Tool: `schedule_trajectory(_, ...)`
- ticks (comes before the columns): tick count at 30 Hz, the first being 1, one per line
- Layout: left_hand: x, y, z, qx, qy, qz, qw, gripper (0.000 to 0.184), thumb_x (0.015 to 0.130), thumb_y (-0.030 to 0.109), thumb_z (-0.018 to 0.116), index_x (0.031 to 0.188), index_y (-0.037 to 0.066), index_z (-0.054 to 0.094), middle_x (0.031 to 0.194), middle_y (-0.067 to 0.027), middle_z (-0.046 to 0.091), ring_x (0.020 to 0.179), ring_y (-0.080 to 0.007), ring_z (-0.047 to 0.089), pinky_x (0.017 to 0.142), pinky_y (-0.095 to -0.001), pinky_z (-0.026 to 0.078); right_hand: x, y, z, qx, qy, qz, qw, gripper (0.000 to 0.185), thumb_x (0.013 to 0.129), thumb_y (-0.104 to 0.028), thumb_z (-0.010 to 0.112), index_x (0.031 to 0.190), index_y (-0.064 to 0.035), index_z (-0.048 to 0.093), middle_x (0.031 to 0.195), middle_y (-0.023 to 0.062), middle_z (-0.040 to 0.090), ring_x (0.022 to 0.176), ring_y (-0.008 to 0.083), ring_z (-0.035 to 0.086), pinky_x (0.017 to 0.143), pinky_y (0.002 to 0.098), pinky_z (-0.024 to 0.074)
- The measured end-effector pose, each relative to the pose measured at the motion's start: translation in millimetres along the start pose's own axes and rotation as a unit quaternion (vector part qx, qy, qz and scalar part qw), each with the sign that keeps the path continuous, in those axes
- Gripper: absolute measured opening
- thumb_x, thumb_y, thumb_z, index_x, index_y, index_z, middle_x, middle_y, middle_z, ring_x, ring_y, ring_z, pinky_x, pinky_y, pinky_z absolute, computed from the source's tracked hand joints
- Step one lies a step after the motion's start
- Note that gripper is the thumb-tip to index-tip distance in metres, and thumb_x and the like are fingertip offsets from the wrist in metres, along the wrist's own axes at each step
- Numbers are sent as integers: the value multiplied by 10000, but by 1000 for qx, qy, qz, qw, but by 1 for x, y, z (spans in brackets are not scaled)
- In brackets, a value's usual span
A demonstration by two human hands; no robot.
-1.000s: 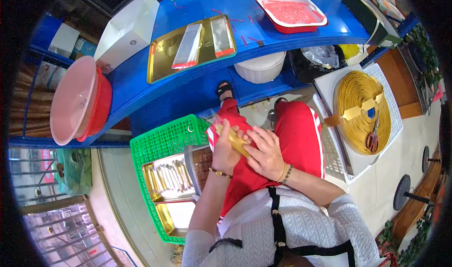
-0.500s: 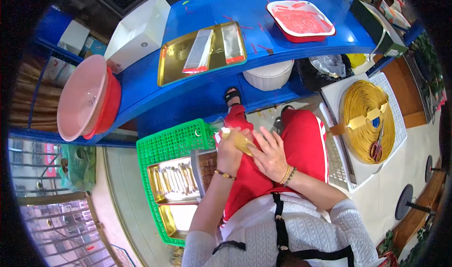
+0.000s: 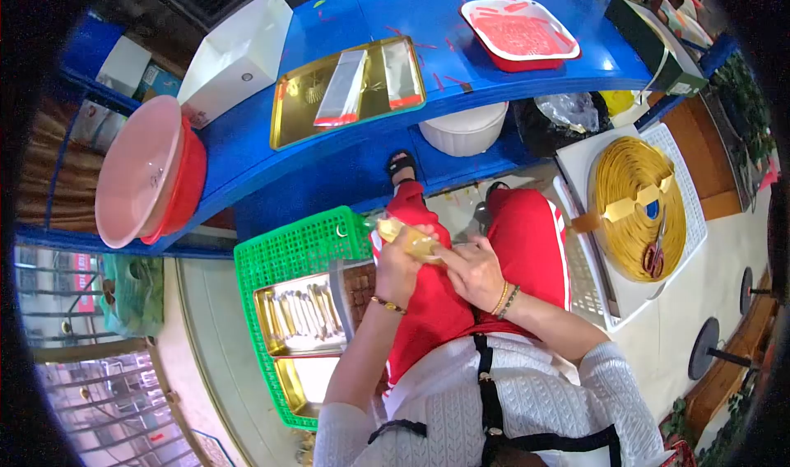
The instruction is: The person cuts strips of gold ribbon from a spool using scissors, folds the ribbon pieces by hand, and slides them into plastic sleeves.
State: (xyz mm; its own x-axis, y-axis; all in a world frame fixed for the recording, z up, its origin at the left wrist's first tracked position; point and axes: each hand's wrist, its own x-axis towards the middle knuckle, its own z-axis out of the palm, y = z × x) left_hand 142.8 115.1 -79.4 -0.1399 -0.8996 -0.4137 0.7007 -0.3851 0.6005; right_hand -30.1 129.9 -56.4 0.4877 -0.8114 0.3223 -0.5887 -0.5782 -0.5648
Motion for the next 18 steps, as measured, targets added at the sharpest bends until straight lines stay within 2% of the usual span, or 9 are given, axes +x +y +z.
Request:
schedule_trajectory(2, 0, 7, 0, 46, 34, 3, 998, 349, 941, 254, 421, 1082, -50, 515, 1056, -160, 588, 1013, -269, 560, 896, -391, 436, 0, 2, -8, 84, -17, 8, 996, 274, 728, -23, 591, 998, -59, 619, 819, 91, 642, 764, 224, 623, 776, 374, 456)
schedule_trajectory(5, -6, 14, 1, 72, 68, 16, 995, 347, 937, 257, 421, 1074, -48, 516, 1054, -163, 587, 1010, -273, 560, 892, -390, 436, 1, -1, -16, 193, 72, 10, 978, 258, 745, -37, 595, 997, -94, 608, 681, 95, 598, 622, 232, 597, 619, 319, 472)
schedule_trajectory(6, -7, 19, -2, 70, 72, 17, 995, 343, 936, 255, 423, 1071, -47, 517, 1053, -163, 587, 1010, -270, 561, 891, -388, 437, -4, -1, -21, 274, 33, 108, 955, 212, 766, -59, 622, 977, -68, 608, 669, 84, 595, 622, 175, 601, 586, 293, 471)
schedule_trajectory(7, -9, 22, -3, 66, 75, 17, 995, 340, 935, 253, 425, 1067, -46, 518, 1053, -163, 587, 1010, -267, 561, 890, -385, 437, -9, 6, -19, 309, 4, 181, 934, 216, 780, -82, 642, 988, -45, 597, 699, 63, 606, 647, 99, 590, 587, 254, 475)
schedule_trajectory(9, -12, 25, 3, 94, 78, 8, 992, 332, 933, 255, 425, 1052, -40, 522, 1038, -159, 592, 977, -261, 579, 858, -373, 457, -6, 9, -12, 363, 59, 192, 910, 223, 801, -118, 651, 995, -23, 591, 739, 43, 611, 667, 66, 573, 589, 244, 483)
schedule_trajectory(12, -14, 22, 9, 110, 79, -16, 991, 332, 930, 267, 435, 1024, -35, 536, 1002, -152, 604, 934, -254, 597, 824, -364, 475, -8, 16, 12, 497, -64, 255, 827, 199, 818, -117, 640, 980, -11, 590, 785, 26, 616, 680, 70, 576, 581, 228, 488)
schedule_trajectory(15, -17, 18, 6, 126, 79, -46, 988, 338, 912, 289, 480, 966, -33, 566, 919, -133, 628, 857, -230, 622, 765, -343, 501, -1, 4, 16, 590, -154, 337, 717, 120, 851, -60, 582, 942, 19, 576, 794, 56, 621, 687, 103, 606, 604, 220, 501)
schedule_trajectory(18, -39, 17, 0, 220, 106, -92, 965, 309, 887, 278, 535, 914, -25, 592, 839, -113, 642, 750, -203, 637, 680, -306, 524, -2, 6, 38, 583, -125, 354, 721, 77, 850, -77, 585, 892, -13, 593, 767, 41, 620, 635, 80, 586, 583, 218, 509)
